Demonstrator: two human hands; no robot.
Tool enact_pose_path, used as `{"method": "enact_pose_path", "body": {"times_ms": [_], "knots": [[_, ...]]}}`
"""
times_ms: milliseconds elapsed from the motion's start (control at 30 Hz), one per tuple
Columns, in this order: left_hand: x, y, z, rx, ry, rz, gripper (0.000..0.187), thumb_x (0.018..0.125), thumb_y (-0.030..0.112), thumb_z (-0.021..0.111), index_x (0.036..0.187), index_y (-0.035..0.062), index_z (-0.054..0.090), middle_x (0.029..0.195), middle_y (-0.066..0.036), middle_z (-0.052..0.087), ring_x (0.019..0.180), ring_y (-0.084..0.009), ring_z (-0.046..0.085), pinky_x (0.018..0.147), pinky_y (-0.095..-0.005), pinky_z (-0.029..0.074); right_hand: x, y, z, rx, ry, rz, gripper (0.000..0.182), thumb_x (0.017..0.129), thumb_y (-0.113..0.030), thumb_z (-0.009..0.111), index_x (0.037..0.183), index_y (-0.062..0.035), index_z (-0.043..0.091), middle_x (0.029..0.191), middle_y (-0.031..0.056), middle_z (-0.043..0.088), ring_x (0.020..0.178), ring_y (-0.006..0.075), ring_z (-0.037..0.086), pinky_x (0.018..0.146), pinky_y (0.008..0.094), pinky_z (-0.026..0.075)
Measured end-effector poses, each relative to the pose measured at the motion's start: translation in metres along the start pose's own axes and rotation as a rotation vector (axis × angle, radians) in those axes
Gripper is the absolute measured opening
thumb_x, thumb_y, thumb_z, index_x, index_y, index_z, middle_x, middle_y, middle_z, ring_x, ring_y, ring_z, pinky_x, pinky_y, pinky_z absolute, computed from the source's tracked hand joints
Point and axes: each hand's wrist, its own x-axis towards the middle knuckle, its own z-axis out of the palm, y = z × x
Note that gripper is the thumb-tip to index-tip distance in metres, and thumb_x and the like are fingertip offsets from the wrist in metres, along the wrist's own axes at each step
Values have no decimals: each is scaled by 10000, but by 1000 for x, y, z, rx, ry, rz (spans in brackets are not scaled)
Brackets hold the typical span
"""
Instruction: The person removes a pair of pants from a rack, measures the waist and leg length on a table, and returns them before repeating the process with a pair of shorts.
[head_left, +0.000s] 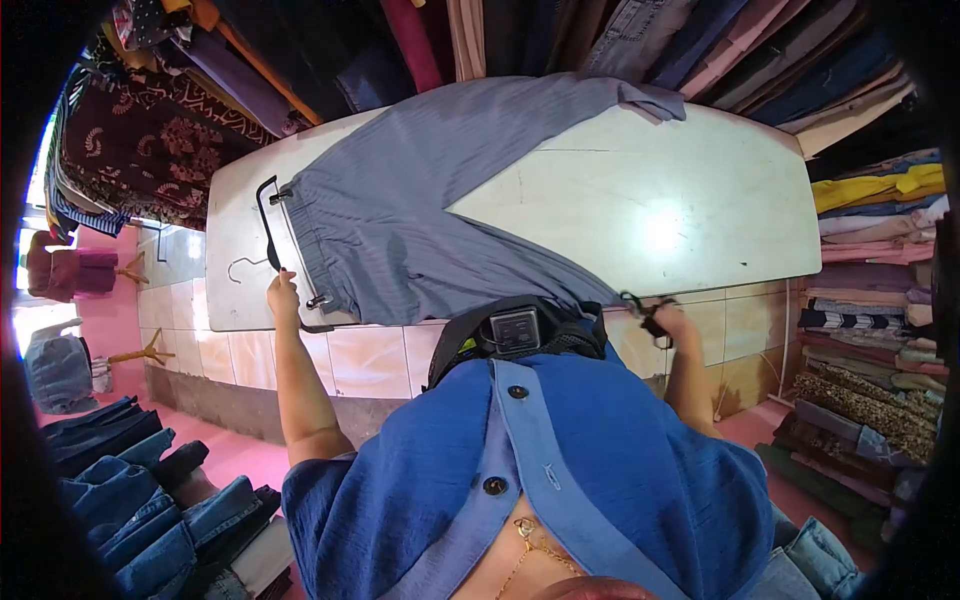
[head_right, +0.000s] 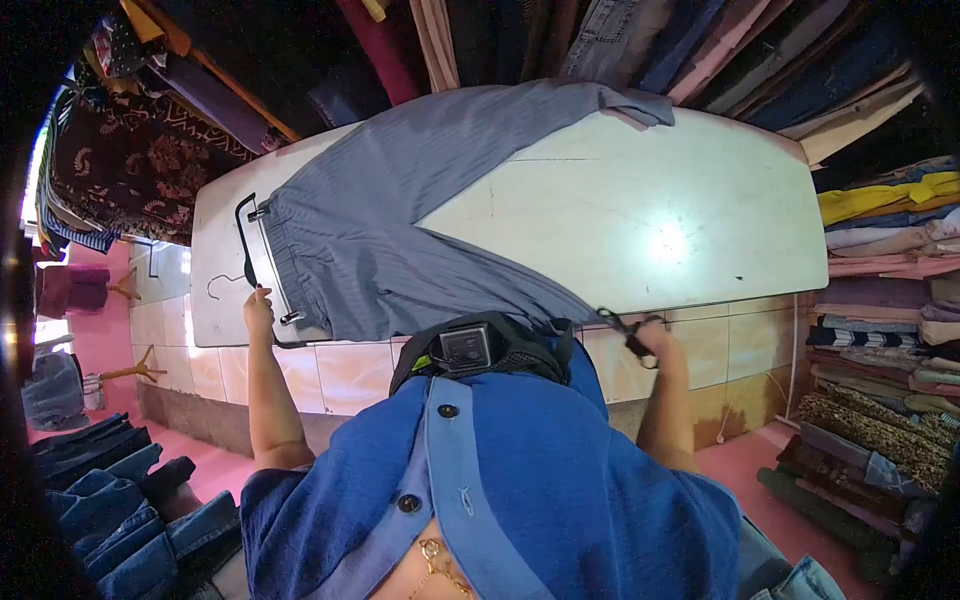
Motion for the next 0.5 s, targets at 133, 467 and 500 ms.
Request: {"method": "enact_pose_path", "body": {"times_ms": [133, 467, 500], "knots": [[8, -3, 5, 37, -10, 18, 386, 944, 343, 479, 917, -1, 652, 534, 26, 419, 410, -65, 357, 386, -256, 273, -1, -89, 25, 889, -317, 117, 240, 789, -219, 619, 882, 1, 599, 670, 41, 575, 563, 153, 503, 492, 307, 399], [9, -6, 21, 42, 20, 26, 349, 936, 328, 510, 865, 24, 664, 516, 24, 427, 431, -71, 381, 415, -261, 322, -57, -40, -154, 322, 137, -110, 290, 788, -284, 571, 767, 0, 623, 657, 103, 583, 646, 181, 546, 609, 336, 423], [11, -7, 21, 46, 13, 30, 349, 936, 328, 510, 865, 24, 664, 516, 24, 427, 431, -71, 381, 415, -261, 322, -72, -59, -189, 215, 305, -17, 275, 785, -265, 594, 766, 8, 613, 643, 105, 579, 618, 188, 541, 587, 346, 419]]}}
